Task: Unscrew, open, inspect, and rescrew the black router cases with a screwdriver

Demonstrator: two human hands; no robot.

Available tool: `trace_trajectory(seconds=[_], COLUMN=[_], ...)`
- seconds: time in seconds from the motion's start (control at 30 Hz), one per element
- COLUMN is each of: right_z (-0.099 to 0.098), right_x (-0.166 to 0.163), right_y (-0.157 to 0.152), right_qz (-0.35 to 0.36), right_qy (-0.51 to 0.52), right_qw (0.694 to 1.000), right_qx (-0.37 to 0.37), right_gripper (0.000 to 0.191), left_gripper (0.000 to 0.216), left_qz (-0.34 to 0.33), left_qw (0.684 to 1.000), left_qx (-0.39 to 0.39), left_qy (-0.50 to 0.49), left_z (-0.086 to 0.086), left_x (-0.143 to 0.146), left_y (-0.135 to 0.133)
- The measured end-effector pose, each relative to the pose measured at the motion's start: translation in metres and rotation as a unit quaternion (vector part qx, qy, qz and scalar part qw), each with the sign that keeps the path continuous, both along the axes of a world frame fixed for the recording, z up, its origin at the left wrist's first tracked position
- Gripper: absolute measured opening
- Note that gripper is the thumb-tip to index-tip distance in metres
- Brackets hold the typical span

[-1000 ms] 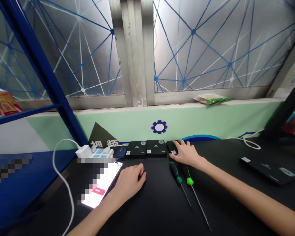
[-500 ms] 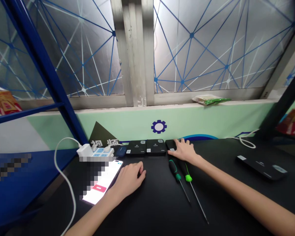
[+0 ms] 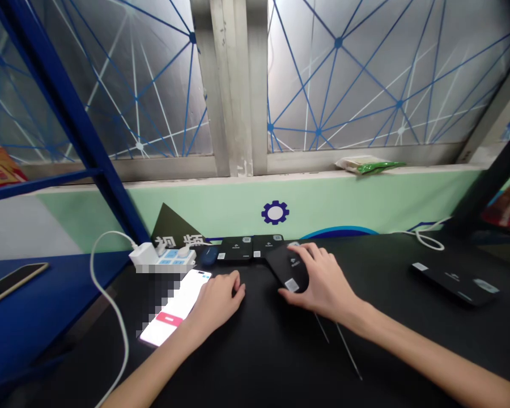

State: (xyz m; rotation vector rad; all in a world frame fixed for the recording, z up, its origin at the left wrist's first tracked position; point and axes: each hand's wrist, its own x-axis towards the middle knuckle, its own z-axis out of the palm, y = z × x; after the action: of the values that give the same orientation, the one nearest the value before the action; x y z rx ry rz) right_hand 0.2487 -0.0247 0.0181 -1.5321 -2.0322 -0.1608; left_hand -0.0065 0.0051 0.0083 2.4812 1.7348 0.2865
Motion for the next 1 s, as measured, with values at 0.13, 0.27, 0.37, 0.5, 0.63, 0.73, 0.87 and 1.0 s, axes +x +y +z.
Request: trace_trajectory(seconds=[0.13,0.27,0.37,0.5,0.63,0.73,0.87,1.0], right_z=[-0.006,-0.016,-0.024,-0.035,-0.04,-0.04,-0.034,-0.02], right_x=[-0.021,-0.033,-0.037,-0.04,-0.041,-0.041,-0.037,-0.025], right_y=[-0.028,-0.041,-0.043,-0.042,-0.04,-0.041,-0.044,-0.043], right_qz=[0.064,0.086,0.09,0.081,0.07,0.064,0.063,0.093], right_qy=[0.035,0.045,0.039,0.015,-0.017,-0.038,-0.044,-0.023], right_qw=[0.997,0.994,0.994,0.996,0.997,0.997,0.996,0.993], right_qx=[-0.028,-0.045,-0.055,-0.045,-0.02,-0.015,-0.039,-0.073], right_gripper=[0.076,0.077,0.077,0.086,0.095,0.099,0.102,0.091], left_gripper=[0.021,0.02,0.023,0.027,0.031,0.031,0.027,0.027], left_qz=[0.008,0.015,0.02,0.021,0.009,-0.008,-0.027,-0.03], left_qw=[1.0,1.0,1.0,1.0,1.0,0.999,0.994,0.993], left_qx=[-0.008,-0.007,-0.005,-0.004,-0.006,-0.006,-0.036,-0.042], left_qy=[0.009,0.013,0.011,-0.002,-0.021,-0.046,-0.095,-0.108], left_z=[0.006,0.006,0.003,-0.001,-0.001,0.0,0.002,0.002], left_x=[0.001,0.0,-0.004,-0.005,-0.002,0.002,0.004,0.005], left_y=[0.0,0.001,0.003,0.003,0.0,-0.003,-0.006,-0.006])
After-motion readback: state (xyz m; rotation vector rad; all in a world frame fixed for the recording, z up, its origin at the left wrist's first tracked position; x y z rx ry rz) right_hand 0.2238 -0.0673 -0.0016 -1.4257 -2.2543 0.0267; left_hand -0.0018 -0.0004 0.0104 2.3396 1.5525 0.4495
